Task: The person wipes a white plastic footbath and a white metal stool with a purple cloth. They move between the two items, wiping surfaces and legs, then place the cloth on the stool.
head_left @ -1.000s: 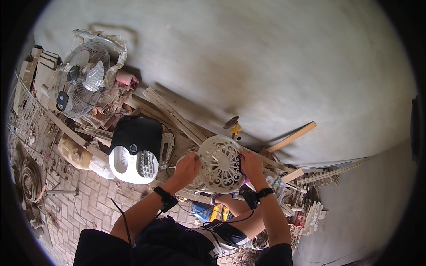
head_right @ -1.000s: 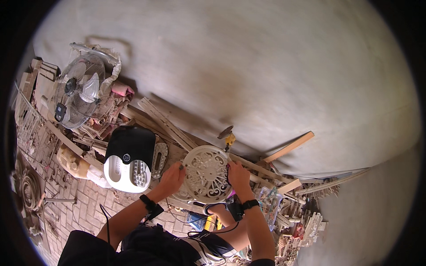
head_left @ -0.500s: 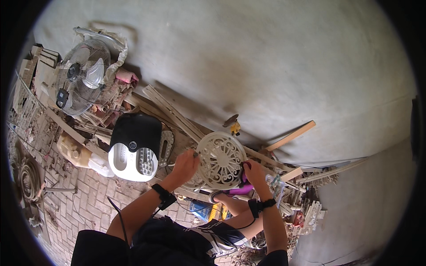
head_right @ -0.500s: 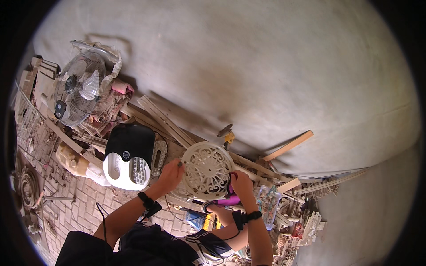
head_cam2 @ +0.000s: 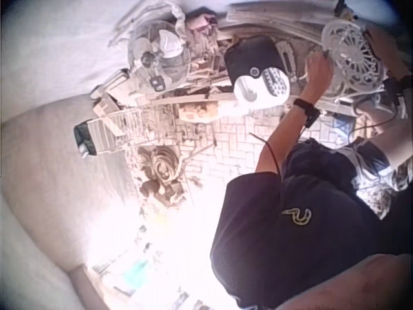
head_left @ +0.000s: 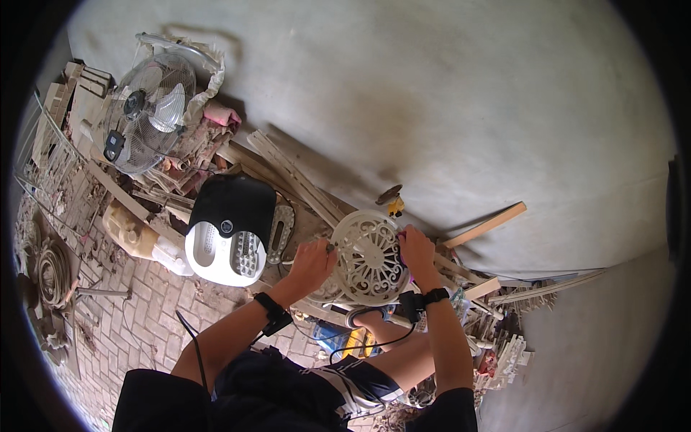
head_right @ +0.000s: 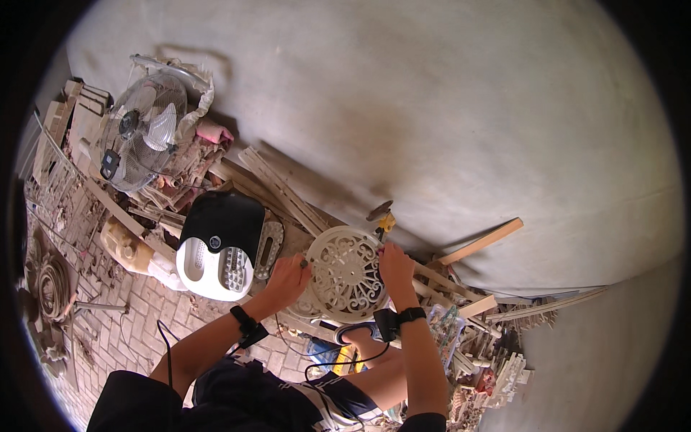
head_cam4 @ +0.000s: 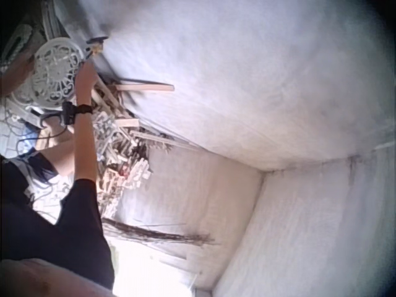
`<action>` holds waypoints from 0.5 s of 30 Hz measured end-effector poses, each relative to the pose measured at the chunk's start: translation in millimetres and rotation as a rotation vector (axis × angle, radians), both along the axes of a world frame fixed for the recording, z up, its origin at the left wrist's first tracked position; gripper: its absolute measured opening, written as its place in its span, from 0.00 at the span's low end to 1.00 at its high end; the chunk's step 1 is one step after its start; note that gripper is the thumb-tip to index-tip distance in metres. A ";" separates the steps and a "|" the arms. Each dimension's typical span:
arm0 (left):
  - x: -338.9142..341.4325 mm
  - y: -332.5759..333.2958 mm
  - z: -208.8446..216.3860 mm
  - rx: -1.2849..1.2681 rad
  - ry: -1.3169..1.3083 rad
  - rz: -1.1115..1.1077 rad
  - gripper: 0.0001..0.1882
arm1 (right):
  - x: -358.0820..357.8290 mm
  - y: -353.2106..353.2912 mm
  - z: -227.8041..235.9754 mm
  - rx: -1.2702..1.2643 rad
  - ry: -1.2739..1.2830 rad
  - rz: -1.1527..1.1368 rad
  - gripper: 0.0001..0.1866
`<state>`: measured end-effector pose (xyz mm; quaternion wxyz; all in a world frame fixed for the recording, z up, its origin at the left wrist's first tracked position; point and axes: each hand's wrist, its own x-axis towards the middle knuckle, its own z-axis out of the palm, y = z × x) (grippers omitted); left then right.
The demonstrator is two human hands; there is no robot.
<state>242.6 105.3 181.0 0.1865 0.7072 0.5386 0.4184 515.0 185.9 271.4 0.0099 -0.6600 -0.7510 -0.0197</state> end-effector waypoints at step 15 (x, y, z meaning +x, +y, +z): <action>-2.4 0.4 -7.3 -0.042 -0.030 0.002 0.12 | 34.0 -65.5 6.2 -0.118 0.196 -0.085 0.12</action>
